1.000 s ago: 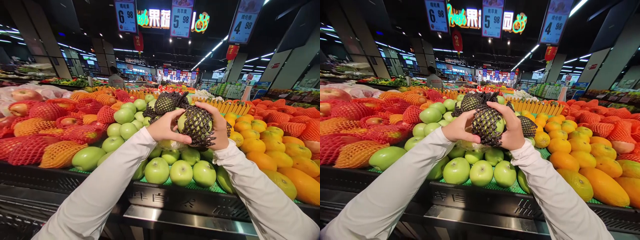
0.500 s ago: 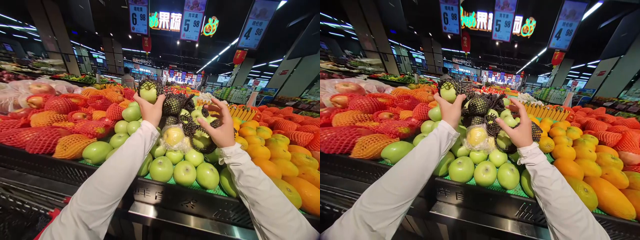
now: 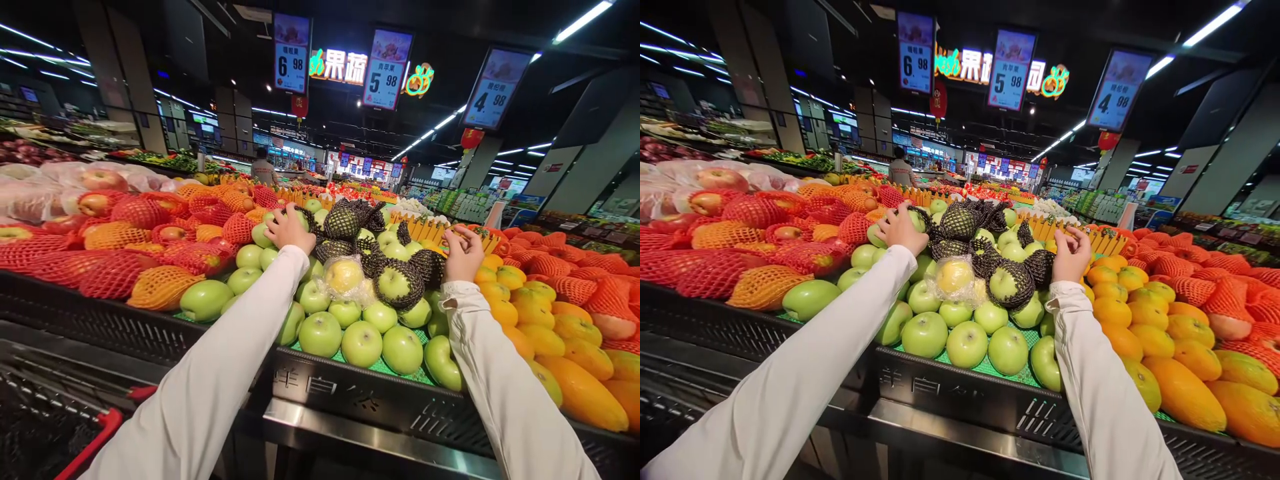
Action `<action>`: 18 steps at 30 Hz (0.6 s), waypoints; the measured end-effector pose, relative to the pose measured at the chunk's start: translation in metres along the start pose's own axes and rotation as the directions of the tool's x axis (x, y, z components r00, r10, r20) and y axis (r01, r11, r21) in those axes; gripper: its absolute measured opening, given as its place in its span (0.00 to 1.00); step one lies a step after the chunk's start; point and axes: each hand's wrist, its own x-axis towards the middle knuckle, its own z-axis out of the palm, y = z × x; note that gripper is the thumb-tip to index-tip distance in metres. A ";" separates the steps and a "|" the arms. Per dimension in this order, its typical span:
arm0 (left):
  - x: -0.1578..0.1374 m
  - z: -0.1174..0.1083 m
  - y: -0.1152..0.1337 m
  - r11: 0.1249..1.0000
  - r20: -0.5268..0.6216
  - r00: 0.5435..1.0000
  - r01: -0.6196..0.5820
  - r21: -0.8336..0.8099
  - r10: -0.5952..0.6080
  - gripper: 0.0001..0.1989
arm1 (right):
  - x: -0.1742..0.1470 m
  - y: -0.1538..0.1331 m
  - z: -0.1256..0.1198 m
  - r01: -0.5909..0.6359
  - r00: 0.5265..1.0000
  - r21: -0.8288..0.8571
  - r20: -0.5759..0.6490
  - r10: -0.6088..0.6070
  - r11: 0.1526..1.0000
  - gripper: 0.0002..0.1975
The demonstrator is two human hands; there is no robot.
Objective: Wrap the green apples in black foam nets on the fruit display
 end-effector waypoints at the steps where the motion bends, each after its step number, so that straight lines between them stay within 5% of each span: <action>1: 0.000 0.001 -0.001 0.999 0.043 0.999 -0.022 0.046 0.020 0.36 | -0.001 -0.001 0.000 0.005 1.000 -0.002 -0.002 -0.005 1.000 0.22; 4: -0.001 0.002 -0.001 0.989 0.106 0.993 -0.065 0.131 0.051 0.38 | -0.003 -0.006 -0.001 0.005 1.000 -0.001 -0.001 -0.005 1.000 0.21; 9: 0.002 -0.007 0.006 0.994 0.005 0.998 -0.068 0.084 0.068 0.29 | -0.006 -0.012 0.000 -0.009 0.999 0.013 0.035 0.008 1.000 0.19; 14: 0.003 -0.009 0.009 0.993 0.126 0.991 -0.066 0.098 0.053 0.29 | -0.004 -0.011 0.001 -0.015 0.997 -0.012 0.073 0.015 1.000 0.18; 18: 0.000 -0.007 0.010 0.992 0.036 0.994 -0.104 0.078 0.101 0.27 | -0.008 -0.004 0.000 -0.055 0.988 -0.076 0.140 0.065 0.996 0.17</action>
